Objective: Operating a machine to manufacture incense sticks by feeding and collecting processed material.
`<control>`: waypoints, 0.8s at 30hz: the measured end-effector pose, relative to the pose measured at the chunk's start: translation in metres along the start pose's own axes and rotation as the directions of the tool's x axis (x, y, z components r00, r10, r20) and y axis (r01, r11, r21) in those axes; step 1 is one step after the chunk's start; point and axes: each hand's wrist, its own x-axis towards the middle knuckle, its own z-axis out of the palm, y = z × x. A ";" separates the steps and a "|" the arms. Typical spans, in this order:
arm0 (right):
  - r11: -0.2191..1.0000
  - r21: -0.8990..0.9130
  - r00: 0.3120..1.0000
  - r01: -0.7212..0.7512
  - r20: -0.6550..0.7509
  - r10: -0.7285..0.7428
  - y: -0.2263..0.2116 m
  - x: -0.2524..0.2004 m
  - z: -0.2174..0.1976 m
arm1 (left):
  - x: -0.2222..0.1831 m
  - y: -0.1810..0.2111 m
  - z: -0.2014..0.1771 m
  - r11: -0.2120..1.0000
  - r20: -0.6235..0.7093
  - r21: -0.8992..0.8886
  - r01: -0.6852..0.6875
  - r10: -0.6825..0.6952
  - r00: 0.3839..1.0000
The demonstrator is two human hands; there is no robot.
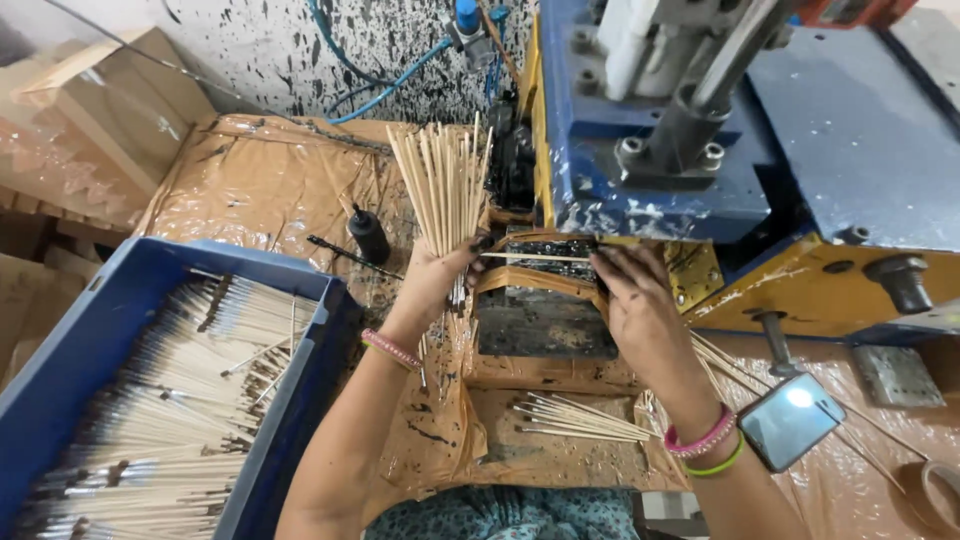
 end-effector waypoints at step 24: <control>0.583 0.499 0.713 -0.641 0.107 0.693 -0.006 -0.156 0.005 | -0.180 -0.080 -0.097 0.722 0.012 0.686 -0.087 0.109 0.994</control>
